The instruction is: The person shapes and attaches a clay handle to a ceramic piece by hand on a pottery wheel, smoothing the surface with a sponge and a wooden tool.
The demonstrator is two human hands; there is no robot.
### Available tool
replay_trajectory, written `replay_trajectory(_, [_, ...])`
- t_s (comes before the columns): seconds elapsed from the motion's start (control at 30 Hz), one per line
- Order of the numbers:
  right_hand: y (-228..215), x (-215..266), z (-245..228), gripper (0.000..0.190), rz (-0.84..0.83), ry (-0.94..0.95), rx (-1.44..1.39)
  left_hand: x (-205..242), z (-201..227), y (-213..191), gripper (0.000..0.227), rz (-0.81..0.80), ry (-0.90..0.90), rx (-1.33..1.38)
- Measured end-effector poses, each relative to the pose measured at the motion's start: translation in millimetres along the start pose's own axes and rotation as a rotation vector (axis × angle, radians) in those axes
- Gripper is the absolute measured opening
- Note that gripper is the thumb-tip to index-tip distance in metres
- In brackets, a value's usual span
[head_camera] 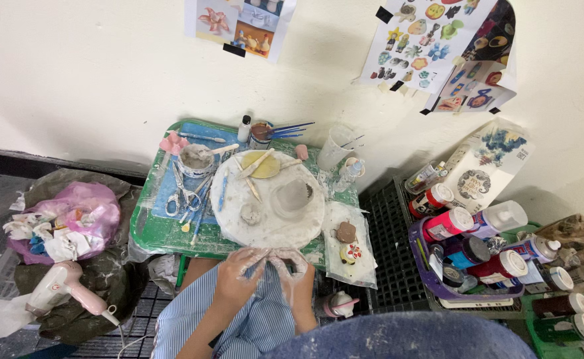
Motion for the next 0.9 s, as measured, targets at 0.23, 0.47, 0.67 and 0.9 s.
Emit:
replay_trajectory(0.23, [-7.0,7.2,-4.4,0.022,-0.011,-0.175,0.159,-4.9,16.2,-4.0,0.056,-0.073,-0.273,0.213])
replay_trajectory(0.47, [2.6,6.0,-2.3,0.024,-0.030,-0.236,0.228,-0.7,-0.4,4.2,0.053,-0.040,-0.414,0.359])
replay_trajectory(0.67, [3.0,9.4,9.3,0.023,-0.160,-0.142,0.063,-3.5,-28.0,0.4,0.048,-0.096,-0.398,0.631])
replay_trajectory(0.9, [24.6,-50.7,2.8,0.053,-0.171,-0.249,0.381,-8.2,-48.7,-10.6,0.038,0.087,-0.340,0.584])
Point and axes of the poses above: each hand's wrist, its own x-axis away from the middle knuckle, its own y-axis out of the palm, z = x × y, the point moved 1 cm from there along -x, towards the middle knuckle, and after that the axes turned 6 degrees about -y, right-handed, at the moved point
